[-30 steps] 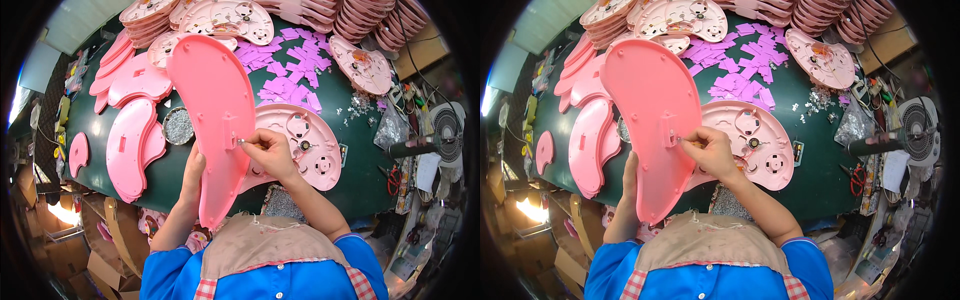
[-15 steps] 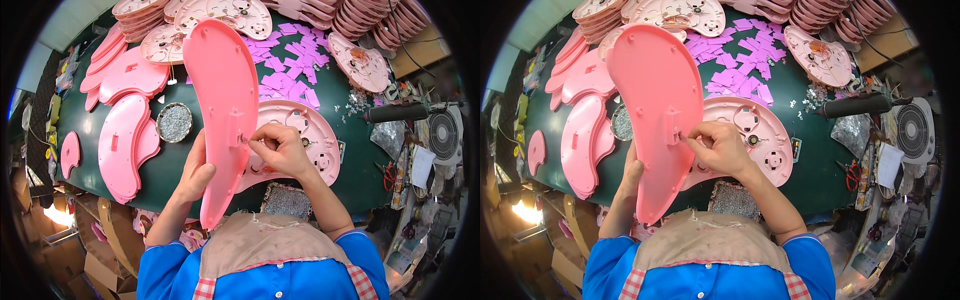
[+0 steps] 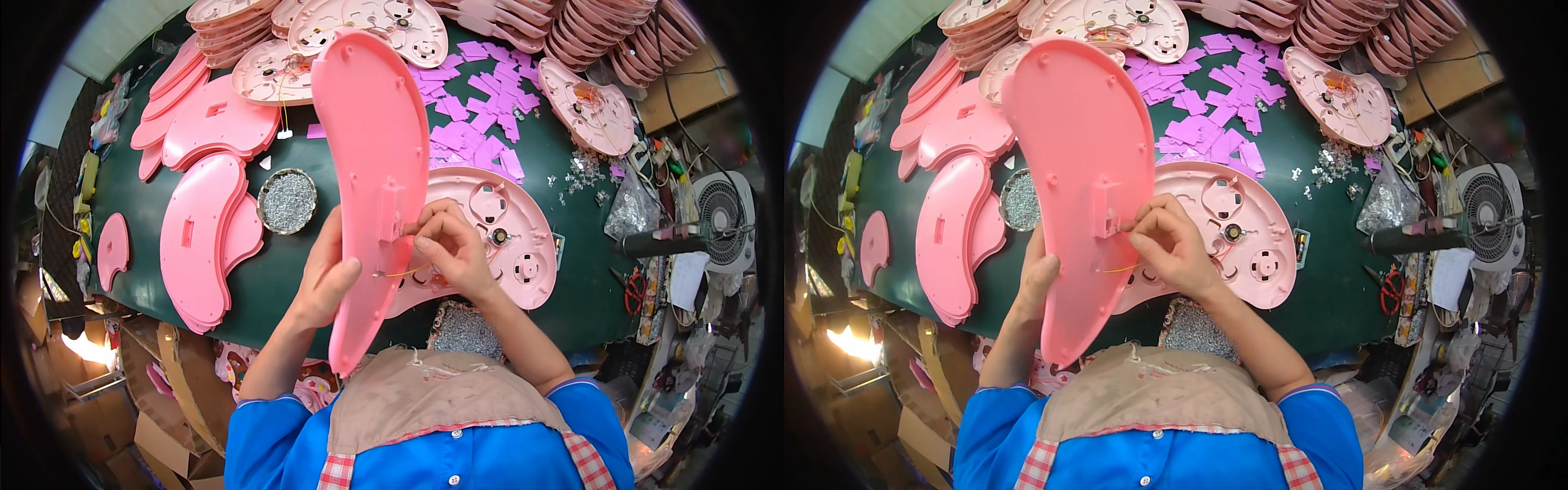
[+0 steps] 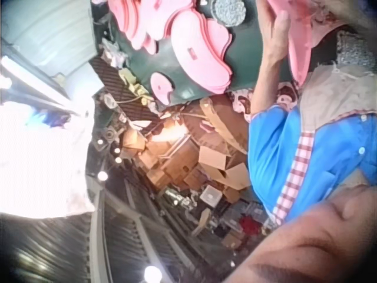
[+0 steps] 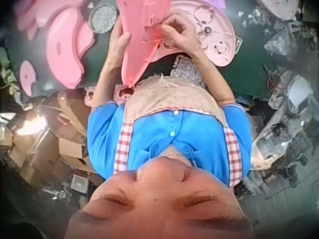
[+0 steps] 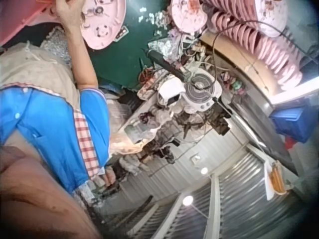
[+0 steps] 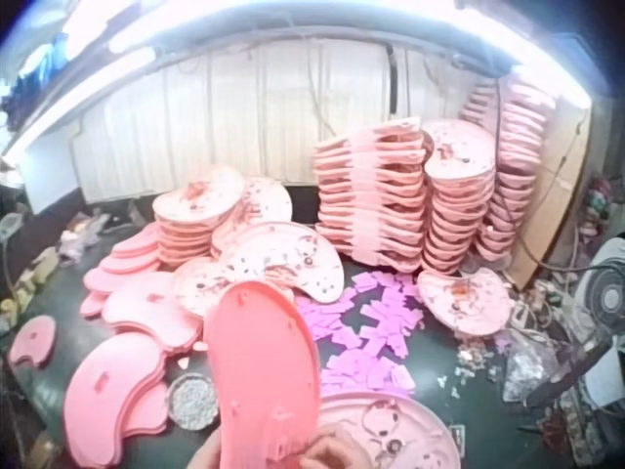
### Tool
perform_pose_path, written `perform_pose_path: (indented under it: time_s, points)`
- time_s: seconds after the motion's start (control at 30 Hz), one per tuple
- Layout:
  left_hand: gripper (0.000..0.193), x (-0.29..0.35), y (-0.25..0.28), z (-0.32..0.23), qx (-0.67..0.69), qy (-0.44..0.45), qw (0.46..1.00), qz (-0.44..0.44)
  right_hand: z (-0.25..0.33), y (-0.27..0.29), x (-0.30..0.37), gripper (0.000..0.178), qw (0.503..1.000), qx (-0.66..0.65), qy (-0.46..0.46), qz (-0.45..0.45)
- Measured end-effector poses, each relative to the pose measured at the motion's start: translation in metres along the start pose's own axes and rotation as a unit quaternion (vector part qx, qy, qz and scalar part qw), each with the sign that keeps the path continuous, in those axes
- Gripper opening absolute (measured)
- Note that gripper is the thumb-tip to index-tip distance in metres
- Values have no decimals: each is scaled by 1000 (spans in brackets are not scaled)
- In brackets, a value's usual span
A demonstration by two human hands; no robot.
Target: The person assembles pink plastic toy parts by inserting a small electronic module and securing it with screws. They use a power drill to fasten screws into pre-drilled holes on the back of the toy shell, then place a purple sticker over the module. The process is repeated for multiple units.
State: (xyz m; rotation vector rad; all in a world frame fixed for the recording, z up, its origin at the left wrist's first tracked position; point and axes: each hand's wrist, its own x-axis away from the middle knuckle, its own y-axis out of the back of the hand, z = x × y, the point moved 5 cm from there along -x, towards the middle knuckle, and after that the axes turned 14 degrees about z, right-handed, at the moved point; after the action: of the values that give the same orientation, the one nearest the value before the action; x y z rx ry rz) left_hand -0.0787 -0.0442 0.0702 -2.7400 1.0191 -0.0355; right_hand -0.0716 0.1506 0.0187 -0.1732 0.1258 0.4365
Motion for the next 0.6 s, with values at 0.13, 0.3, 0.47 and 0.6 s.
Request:
perform_pose_path:
  time_s: [0.13, 0.3, 0.47, 0.6]
  points:
    - [69, -8, -6, -5, 195, -9, 974, -112, 27, -42, 10, 41, 926, 361, 111, -22]
    - [68, -12, -18, -20, 158, 7, 977, -141, 31, -38, 15, 56, 941, 322, 102, 6]
    - [74, -14, -24, -20, 72, -16, 990, -120, 52, -30, 10, 25, 880, 440, 178, -26]
    - [78, -11, -25, -11, 61, -23, 992, -110, 58, -24, 16, 10, 965, 170, 183, -79]
